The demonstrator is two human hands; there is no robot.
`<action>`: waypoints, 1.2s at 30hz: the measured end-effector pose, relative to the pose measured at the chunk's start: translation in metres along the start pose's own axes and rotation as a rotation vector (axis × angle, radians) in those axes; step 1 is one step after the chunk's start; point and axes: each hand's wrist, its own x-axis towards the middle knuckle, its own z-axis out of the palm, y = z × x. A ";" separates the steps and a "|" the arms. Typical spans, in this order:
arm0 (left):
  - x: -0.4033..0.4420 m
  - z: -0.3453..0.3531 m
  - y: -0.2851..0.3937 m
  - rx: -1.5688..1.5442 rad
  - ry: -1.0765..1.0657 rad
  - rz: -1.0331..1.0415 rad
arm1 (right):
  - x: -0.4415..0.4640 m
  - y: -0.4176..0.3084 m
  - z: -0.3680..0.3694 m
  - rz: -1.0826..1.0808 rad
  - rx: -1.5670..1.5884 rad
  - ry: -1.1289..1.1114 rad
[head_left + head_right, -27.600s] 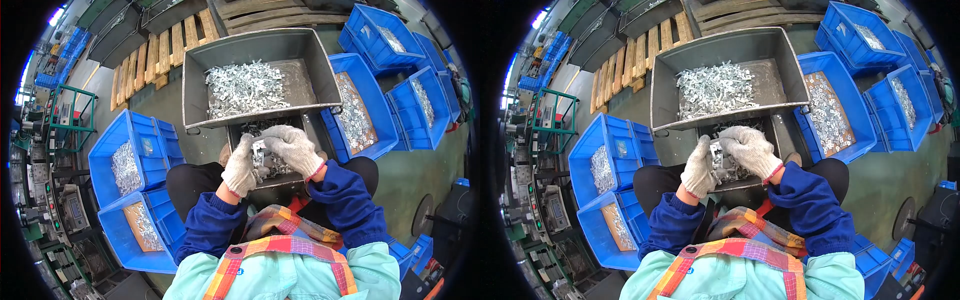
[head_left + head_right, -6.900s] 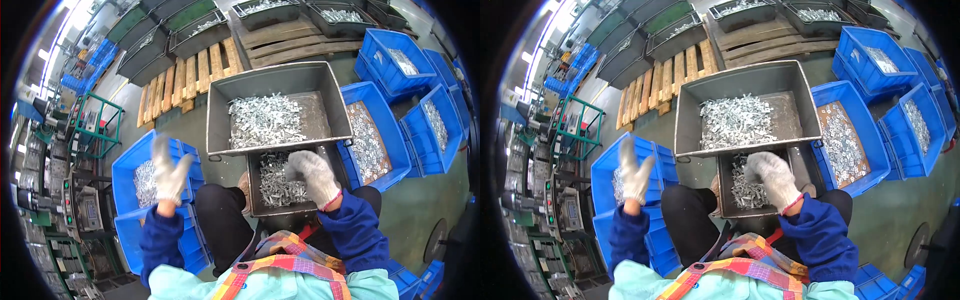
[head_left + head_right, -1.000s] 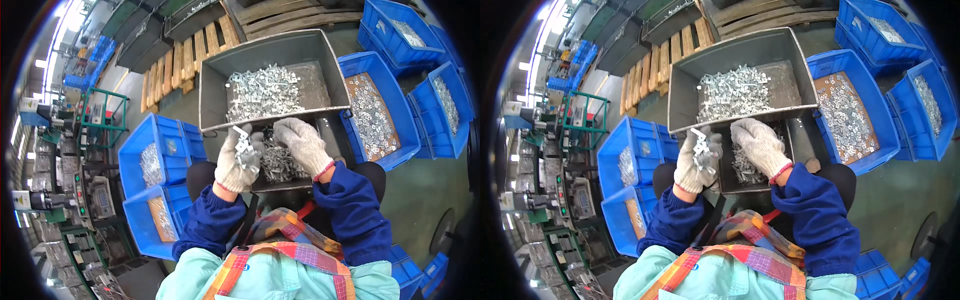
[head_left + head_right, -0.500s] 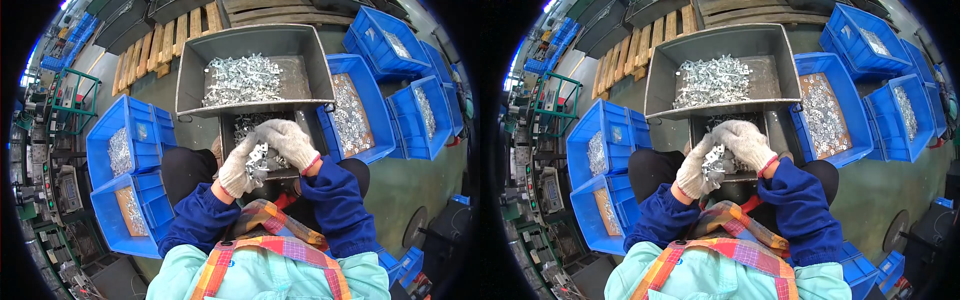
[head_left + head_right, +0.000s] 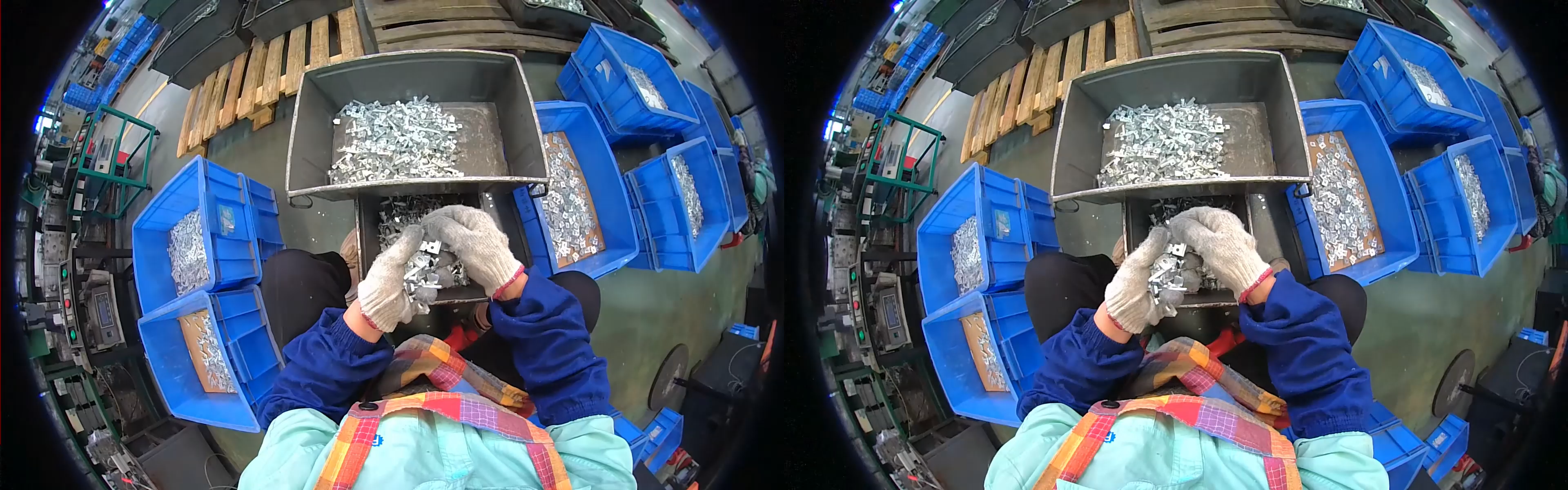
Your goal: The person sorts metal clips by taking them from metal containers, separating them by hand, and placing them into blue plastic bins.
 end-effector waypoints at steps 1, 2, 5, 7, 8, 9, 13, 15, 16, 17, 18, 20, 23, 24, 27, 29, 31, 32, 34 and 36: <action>0.001 -0.001 0.000 -0.004 -0.006 0.005 | -0.001 0.000 0.001 -0.005 0.018 0.010; 0.001 -0.003 -0.001 -0.008 -0.012 0.010 | -0.001 0.001 0.002 -0.010 0.038 0.019; -0.001 -0.004 -0.002 0.000 -0.005 0.008 | -0.002 0.002 0.005 0.013 0.155 0.025; -0.001 -0.005 -0.002 0.032 0.006 0.010 | -0.003 0.000 0.005 -0.007 0.100 0.040; -0.001 -0.007 -0.003 0.039 0.008 0.021 | -0.003 0.001 0.005 -0.027 0.080 0.045; 0.000 -0.009 -0.004 0.046 0.009 0.031 | -0.004 0.001 0.005 -0.047 0.060 0.051; 0.000 -0.009 -0.003 0.049 0.017 0.066 | -0.007 -0.009 0.004 -0.063 -0.147 0.096; 0.002 -0.011 -0.005 0.051 0.013 0.079 | -0.006 -0.010 -0.001 -0.046 -0.269 0.065; 0.003 -0.012 -0.006 0.053 0.012 0.085 | -0.005 -0.011 -0.001 -0.062 -0.294 0.064; 0.003 -0.013 -0.005 0.051 -0.003 0.070 | -0.004 -0.011 -0.002 -0.078 -0.318 0.063; 0.001 -0.014 -0.004 0.050 -0.017 0.056 | -0.005 -0.011 -0.001 -0.094 -0.342 0.063; 0.003 -0.016 -0.004 0.056 -0.003 0.054 | -0.006 -0.010 0.000 -0.216 -0.452 0.078; 0.012 -0.025 -0.009 0.058 0.053 0.084 | -0.008 -0.004 0.001 -0.467 -0.629 0.119; 0.013 -0.027 -0.008 0.049 0.052 0.085 | -0.008 0.000 0.002 -0.562 -0.688 0.136; 0.011 -0.027 -0.005 0.030 0.007 0.057 | -0.007 0.009 0.002 -0.654 -0.639 0.213; 0.008 -0.020 -0.004 0.039 0.015 0.041 | -0.005 0.008 0.002 -0.691 -0.556 0.244; 0.002 -0.006 -0.004 0.070 0.078 0.038 | -0.005 0.006 0.002 -0.699 -0.504 0.248; -0.001 -0.001 -0.004 0.042 0.065 0.028 | -0.005 0.003 0.002 -0.688 -0.493 0.238; -0.004 0.005 -0.003 -0.015 0.037 0.008 | -0.006 0.001 0.002 -0.689 -0.488 0.205; 0.001 -0.003 -0.002 -0.061 -0.048 0.021 | -0.006 0.000 0.002 -0.713 -0.501 0.161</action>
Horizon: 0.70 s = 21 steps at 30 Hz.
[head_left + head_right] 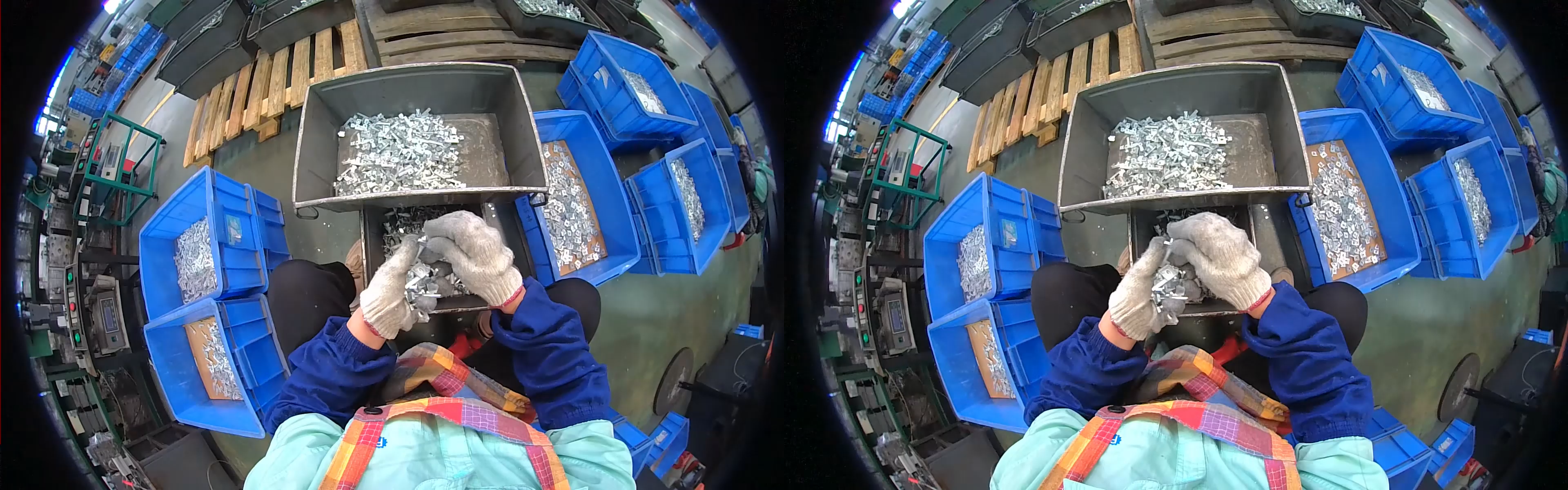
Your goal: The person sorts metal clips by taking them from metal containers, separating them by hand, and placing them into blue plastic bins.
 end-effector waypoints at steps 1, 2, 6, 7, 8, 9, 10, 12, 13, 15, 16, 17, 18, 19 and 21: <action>0.001 -0.003 0.001 -0.023 -0.042 0.006 | 0.001 0.000 -0.001 -0.038 -0.021 -0.011; 0.001 -0.006 0.003 -0.019 -0.037 0.008 | 0.002 0.001 -0.001 -0.077 -0.041 -0.024; -0.002 -0.010 0.006 0.029 -0.013 0.024 | 0.007 0.000 -0.004 -0.178 -0.123 -0.104; -0.001 -0.012 0.005 0.050 -0.009 0.029 | 0.007 0.000 -0.004 -0.199 -0.135 -0.114; -0.002 -0.014 0.006 0.068 -0.011 0.024 | 0.007 -0.001 -0.004 -0.161 -0.109 -0.094; -0.003 -0.013 0.007 0.085 -0.013 0.018 | 0.006 -0.003 -0.003 -0.123 -0.082 -0.075; -0.005 -0.012 0.008 0.102 -0.014 0.011 | 0.004 -0.005 -0.002 -0.083 -0.055 -0.056; -0.005 -0.002 0.006 0.088 0.054 0.074 | 0.001 -0.005 0.000 -0.035 -0.006 -0.016; -0.005 0.002 0.005 0.080 0.088 0.106 | -0.001 -0.005 0.000 -0.011 0.018 0.004; -0.005 -0.003 0.007 0.082 0.009 0.092 | -0.003 -0.008 -0.001 0.081 -0.039 -0.011; -0.004 -0.006 0.008 0.083 -0.031 0.084 | -0.004 -0.009 -0.002 0.128 -0.069 -0.017; -0.002 -0.008 0.007 0.074 -0.030 0.091 | -0.004 -0.009 -0.003 0.167 -0.076 -0.055; -0.001 -0.009 0.007 0.065 -0.030 0.099 | -0.004 -0.008 -0.004 0.206 -0.083 -0.093; 0.001 -0.009 0.006 0.055 -0.030 0.106 | -0.004 -0.007 -0.005 0.245 -0.091 -0.131; -0.001 -0.005 0.006 0.076 0.004 0.091 | -0.006 -0.001 -0.002 0.227 -0.077 -0.099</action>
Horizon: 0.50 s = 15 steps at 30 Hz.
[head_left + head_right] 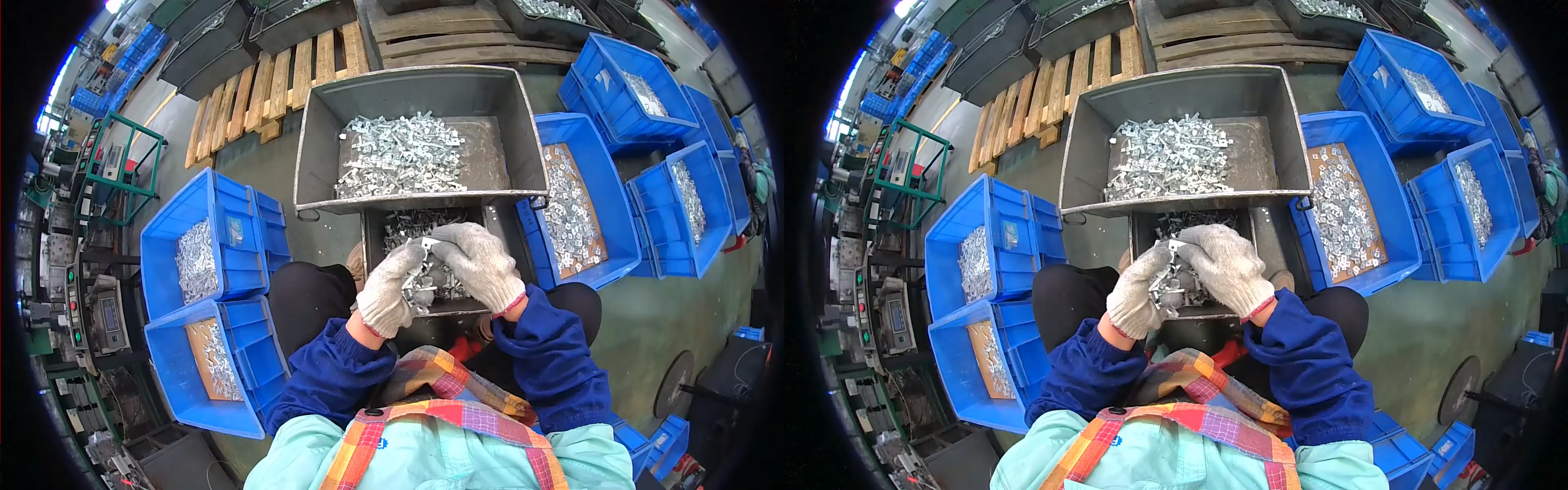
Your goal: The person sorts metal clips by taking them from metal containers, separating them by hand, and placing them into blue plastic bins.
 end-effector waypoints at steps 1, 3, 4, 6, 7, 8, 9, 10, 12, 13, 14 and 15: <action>-0.001 0.002 0.000 0.011 0.016 -0.008 | 0.000 0.002 0.001 -0.008 0.009 0.015; 0.001 -0.001 -0.001 -0.019 -0.032 -0.018 | -0.001 0.001 0.002 0.102 0.047 0.022; 0.002 -0.002 -0.001 -0.034 -0.057 -0.022 | -0.001 0.000 0.002 0.157 0.066 0.026; 0.002 -0.002 -0.002 0.017 -0.058 -0.007 | -0.001 0.000 0.003 0.151 0.086 0.043; 0.002 -0.003 -0.002 0.042 -0.057 0.000 | -0.002 0.000 0.003 0.148 0.098 0.051; 0.002 -0.004 -0.003 0.060 -0.064 0.007 | -0.002 -0.001 0.003 0.170 0.107 0.034; 0.003 -0.005 -0.004 0.077 -0.071 0.014 | -0.001 -0.002 0.002 0.193 0.115 0.018; 0.003 -0.006 -0.004 0.094 -0.078 0.021 | -0.001 -0.002 0.002 0.215 0.124 0.002; 0.003 -0.005 -0.004 0.120 -0.094 0.012 | 0.000 0.002 0.002 0.438 0.465 -0.071; 0.003 -0.005 -0.003 0.134 -0.102 0.007 | 0.001 0.005 0.002 0.549 0.636 -0.108; 0.001 -0.003 -0.002 0.144 -0.105 0.006 | 0.001 0.009 0.003 0.590 0.725 -0.139; -0.001 0.000 -0.001 0.153 -0.108 0.003 | 0.001 0.013 0.003 0.631 0.814 -0.169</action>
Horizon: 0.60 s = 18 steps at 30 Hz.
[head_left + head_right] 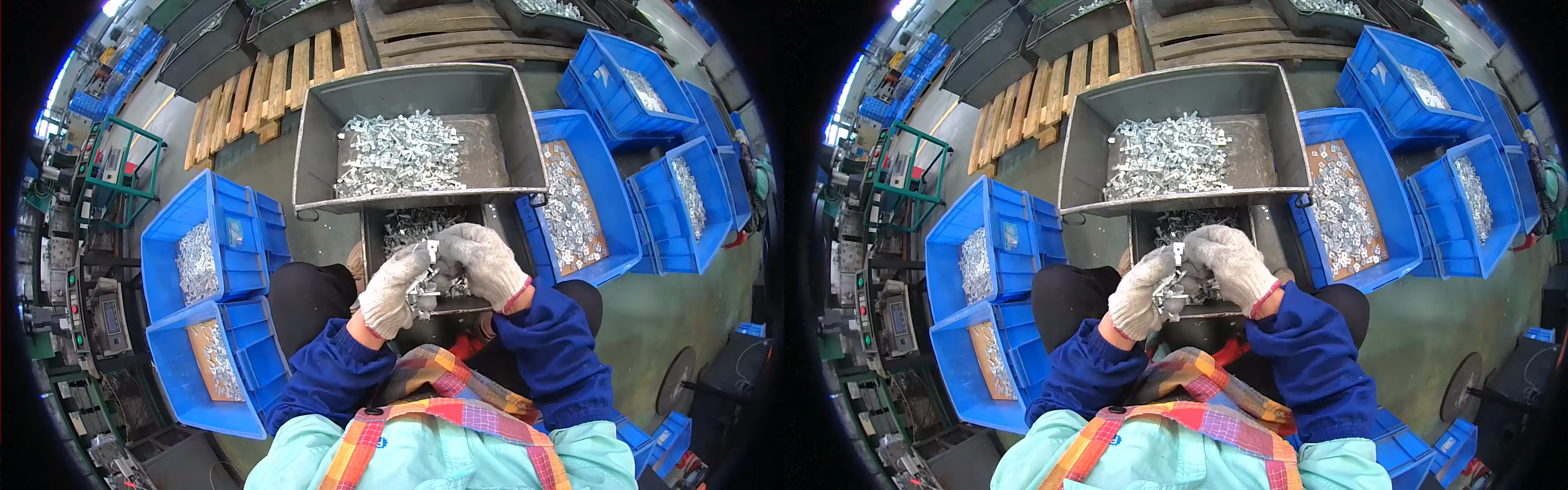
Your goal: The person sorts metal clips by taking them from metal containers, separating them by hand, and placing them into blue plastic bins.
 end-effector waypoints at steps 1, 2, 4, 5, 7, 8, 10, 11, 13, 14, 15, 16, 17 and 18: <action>-0.001 0.002 0.001 0.009 -0.004 -0.003 | 0.001 0.001 -0.001 0.048 0.081 -0.038; -0.001 0.001 0.000 0.017 0.010 0.006 | 0.000 0.002 -0.001 -0.032 -0.057 0.031; -0.001 -0.002 -0.002 0.032 0.040 0.028 | -0.004 -0.001 0.005 -0.190 -0.336 0.163; 0.000 -0.003 -0.004 0.015 0.048 0.031 | -0.003 0.001 0.008 -0.247 -0.391 0.194; 0.002 -0.004 -0.007 -0.020 0.063 0.037 | -0.002 0.004 0.013 -0.361 -0.503 0.255; 0.002 -0.004 -0.007 -0.008 0.075 0.037 | -0.004 0.003 0.014 -0.428 -0.568 0.263; 0.003 -0.002 -0.006 0.016 0.097 0.037 | -0.003 0.002 0.013 -0.252 -0.321 0.200; 0.002 0.000 -0.004 0.034 0.088 0.028 | -0.001 0.001 0.012 -0.165 -0.197 0.167; -0.001 0.007 0.001 0.071 0.072 0.006 | 0.006 0.011 0.004 -0.102 0.077 0.024; -0.001 0.006 0.001 0.079 0.071 0.003 | 0.008 0.014 0.001 -0.070 0.212 -0.047; -0.001 0.005 0.001 0.087 0.069 -0.001 | 0.006 0.008 0.003 -0.087 0.098 0.001; -0.001 0.004 0.000 0.094 0.067 -0.004 | -0.001 -0.003 0.009 -0.102 -0.017 0.049; 0.000 0.003 -0.001 0.068 0.080 0.000 | -0.004 -0.010 0.013 -0.117 -0.131 0.095; 0.001 0.003 -0.002 0.042 0.093 0.006 | -0.004 -0.011 0.015 -0.115 0.006 0.102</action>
